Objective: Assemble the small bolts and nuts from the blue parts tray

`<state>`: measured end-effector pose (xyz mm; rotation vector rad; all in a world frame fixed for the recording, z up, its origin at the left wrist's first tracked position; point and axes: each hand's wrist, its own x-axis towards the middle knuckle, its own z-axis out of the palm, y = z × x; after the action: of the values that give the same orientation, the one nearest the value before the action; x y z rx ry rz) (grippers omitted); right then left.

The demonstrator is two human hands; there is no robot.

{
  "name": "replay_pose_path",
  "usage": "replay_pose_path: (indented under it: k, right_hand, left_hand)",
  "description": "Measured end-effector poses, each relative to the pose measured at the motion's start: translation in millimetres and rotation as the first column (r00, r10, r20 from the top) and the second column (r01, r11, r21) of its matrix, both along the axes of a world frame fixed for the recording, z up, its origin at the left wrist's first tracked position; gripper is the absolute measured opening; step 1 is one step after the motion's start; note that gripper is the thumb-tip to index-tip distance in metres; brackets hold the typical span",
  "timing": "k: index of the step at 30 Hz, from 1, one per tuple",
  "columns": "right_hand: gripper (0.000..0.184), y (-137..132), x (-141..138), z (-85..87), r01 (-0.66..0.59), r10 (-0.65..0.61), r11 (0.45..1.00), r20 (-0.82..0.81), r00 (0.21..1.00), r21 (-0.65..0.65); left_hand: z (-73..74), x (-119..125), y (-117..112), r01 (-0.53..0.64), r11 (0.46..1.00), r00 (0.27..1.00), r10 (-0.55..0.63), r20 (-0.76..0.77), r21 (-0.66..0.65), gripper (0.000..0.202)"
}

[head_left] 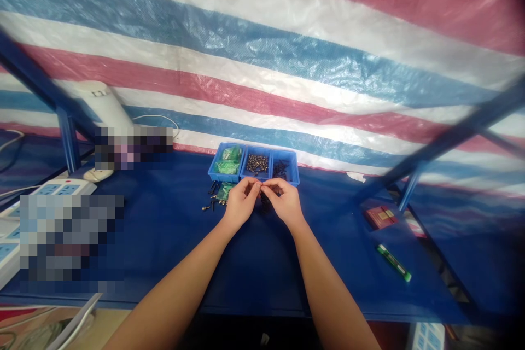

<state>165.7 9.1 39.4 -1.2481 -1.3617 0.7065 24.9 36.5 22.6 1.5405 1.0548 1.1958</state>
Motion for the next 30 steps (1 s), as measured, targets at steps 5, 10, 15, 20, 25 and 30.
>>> replay_pose_path:
  k: [5,10,15,20,25,30]
  right_hand:
    - [0.017,-0.4,-0.8,-0.2,0.010,-0.010,1.000,0.003,1.000,-0.001]
    - [0.019,1.7,-0.9,-2.7,0.037,-0.038,0.999,-0.081,0.996,-0.017]
    - [0.019,1.8,-4.8,-5.3,-0.027,0.020,0.999,-0.206,0.978,-0.032]
    - [0.020,-0.6,-8.9,-5.6,-0.095,0.087,0.995,-0.200,0.976,-0.030]
    - [0.019,-0.7,-7.6,-4.8,-0.070,0.064,0.997,-0.138,0.988,-0.040]
    - [0.018,1.7,-6.8,-5.5,-0.027,0.019,0.999,-0.213,0.977,-0.033]
  left_hand:
    - [-0.1,0.8,0.3,-0.038,0.999,0.998,0.039,0.039,-0.023,0.027]
    - [0.0,3.5,-0.6,-0.011,1.000,1.000,0.011,0.021,-0.001,0.028]
    - [-1.5,2.1,-0.3,-0.027,0.999,0.998,0.029,-0.059,0.033,0.030]
    - [2.1,-1.7,-1.2,-0.092,0.993,0.982,0.103,-0.159,0.074,0.035]
    - [5.5,-0.6,-3.9,-0.100,0.994,0.990,0.104,-0.090,0.051,0.033]
    - [5.9,2.3,-5.4,-0.014,1.000,1.000,0.014,0.007,0.023,0.029]
